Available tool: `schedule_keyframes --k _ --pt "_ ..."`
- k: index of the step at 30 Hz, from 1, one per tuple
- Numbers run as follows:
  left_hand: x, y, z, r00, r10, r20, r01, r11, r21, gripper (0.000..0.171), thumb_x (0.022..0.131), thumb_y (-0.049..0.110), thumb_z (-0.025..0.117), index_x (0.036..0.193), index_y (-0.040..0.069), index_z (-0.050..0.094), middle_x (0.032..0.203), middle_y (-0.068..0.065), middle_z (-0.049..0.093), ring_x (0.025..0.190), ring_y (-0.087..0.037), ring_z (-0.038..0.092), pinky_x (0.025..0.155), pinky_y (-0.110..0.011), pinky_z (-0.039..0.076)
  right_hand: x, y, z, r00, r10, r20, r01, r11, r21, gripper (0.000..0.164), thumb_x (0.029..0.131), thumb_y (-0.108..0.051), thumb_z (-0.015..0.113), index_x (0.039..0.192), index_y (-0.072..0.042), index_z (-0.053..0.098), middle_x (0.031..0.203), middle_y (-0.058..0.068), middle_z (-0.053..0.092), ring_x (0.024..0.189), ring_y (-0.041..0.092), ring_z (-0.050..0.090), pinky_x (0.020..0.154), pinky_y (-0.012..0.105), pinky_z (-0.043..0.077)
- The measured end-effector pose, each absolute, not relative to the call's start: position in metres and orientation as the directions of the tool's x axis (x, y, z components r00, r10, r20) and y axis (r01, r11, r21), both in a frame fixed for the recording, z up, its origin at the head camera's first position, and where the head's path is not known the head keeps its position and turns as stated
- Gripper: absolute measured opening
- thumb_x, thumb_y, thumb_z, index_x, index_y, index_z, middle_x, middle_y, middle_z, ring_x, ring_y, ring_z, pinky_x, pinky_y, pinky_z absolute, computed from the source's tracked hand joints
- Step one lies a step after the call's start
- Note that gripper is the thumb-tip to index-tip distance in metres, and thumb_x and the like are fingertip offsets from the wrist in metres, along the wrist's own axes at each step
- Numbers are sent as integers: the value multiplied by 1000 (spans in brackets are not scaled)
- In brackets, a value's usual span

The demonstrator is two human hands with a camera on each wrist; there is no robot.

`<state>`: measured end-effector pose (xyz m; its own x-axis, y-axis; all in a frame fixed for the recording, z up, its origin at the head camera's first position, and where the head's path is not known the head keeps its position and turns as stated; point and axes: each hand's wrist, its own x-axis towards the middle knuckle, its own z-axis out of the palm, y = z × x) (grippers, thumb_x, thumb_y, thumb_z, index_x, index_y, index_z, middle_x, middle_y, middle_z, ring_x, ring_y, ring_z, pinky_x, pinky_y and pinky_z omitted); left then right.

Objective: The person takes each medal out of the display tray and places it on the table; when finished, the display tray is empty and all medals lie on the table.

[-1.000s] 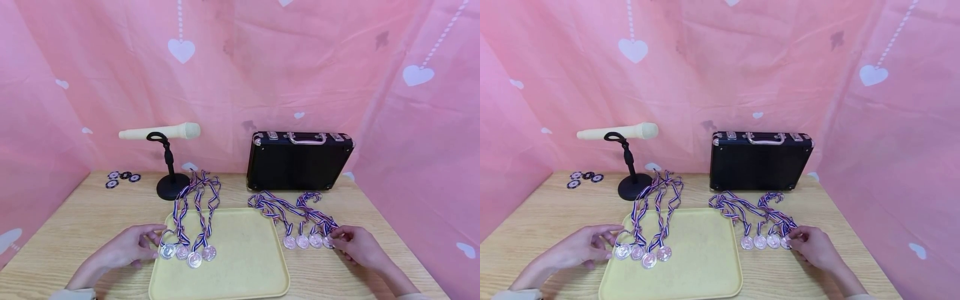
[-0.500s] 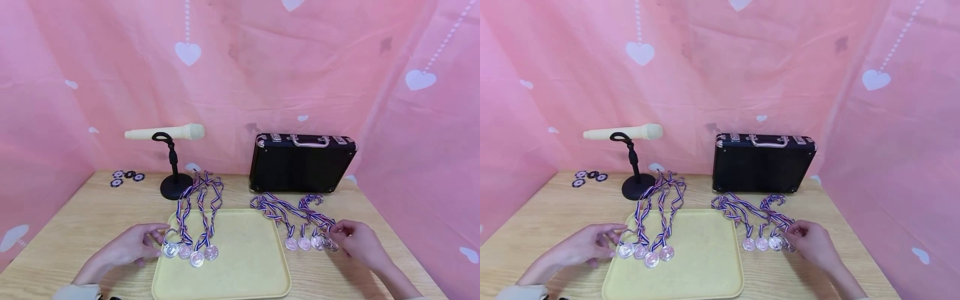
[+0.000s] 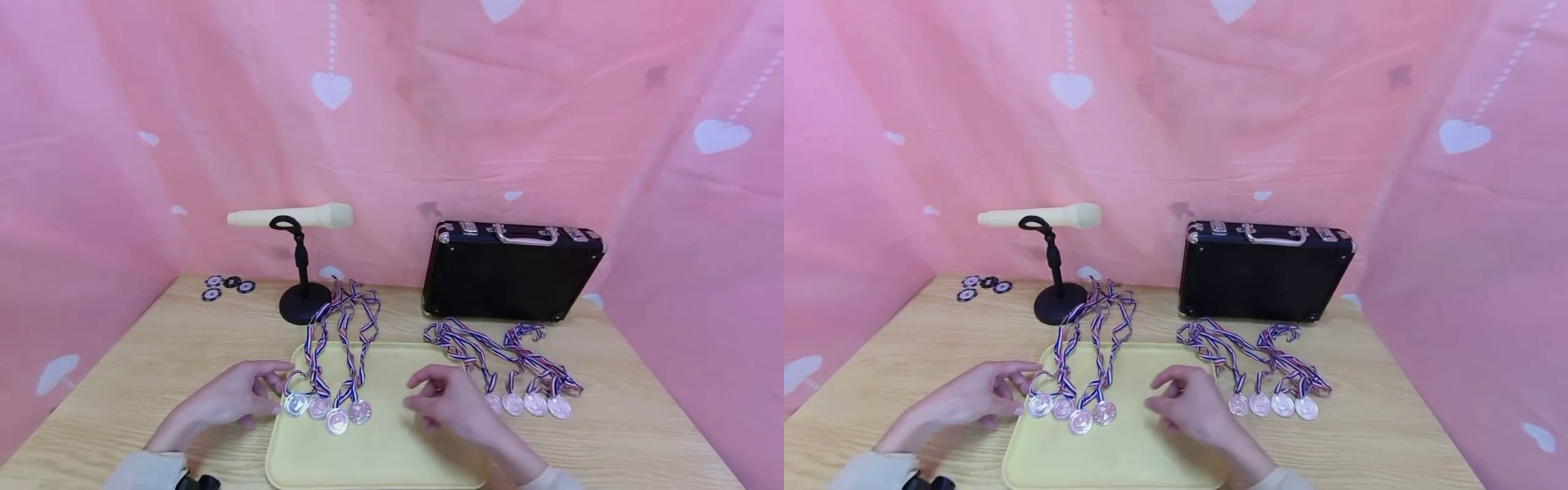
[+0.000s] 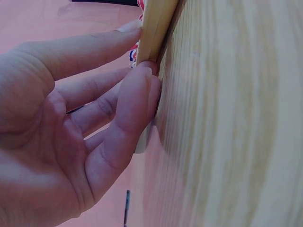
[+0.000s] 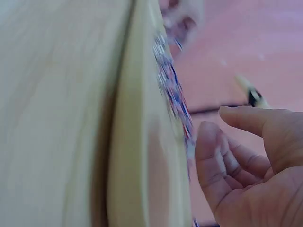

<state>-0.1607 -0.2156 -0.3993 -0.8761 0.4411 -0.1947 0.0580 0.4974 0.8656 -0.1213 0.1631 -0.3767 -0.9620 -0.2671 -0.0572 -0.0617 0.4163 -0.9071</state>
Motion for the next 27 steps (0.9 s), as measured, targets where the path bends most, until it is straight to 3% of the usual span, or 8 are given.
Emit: schedule_keyframes --k 4,10,20,27 --pt "-160 -213 -399 -879 437 -190 61 499 864 74 83 -1 83 150 -4 52 107 -9 64 78 -22 60 49 -30 57 -124 129 -385 -932 -352 -92 -72 428 -901 33 85 -8 85 112 5 70 76 5 67 57 16 66 52 29 60" --pt "-161 -213 -399 -880 430 -200 46 496 867 74 83 -2 82 151 -3 52 108 -10 63 80 -23 60 50 -30 58 -129 104 -394 -936 -338 -93 -93 497 -863 30 81 -8 88 104 0 70 71 2 62 48 12 60 48 28 54" --pt "-162 -212 -397 -883 424 -200 40 494 869 74 83 -4 81 151 -4 52 108 -9 63 79 -22 58 49 -30 57 -130 92 -400 -961 -273 -41 -160 672 -723 38 76 -21 94 105 -7 74 73 -5 59 65 11 51 60 24 42" --pt "-161 -213 -398 -884 430 -187 45 475 879 74 83 -4 81 150 -6 51 107 -9 63 77 -22 58 48 -29 55 -130 93 -399 -951 -309 3 -226 687 -691 33 74 -14 92 97 -13 68 80 -5 57 73 10 49 65 24 42"
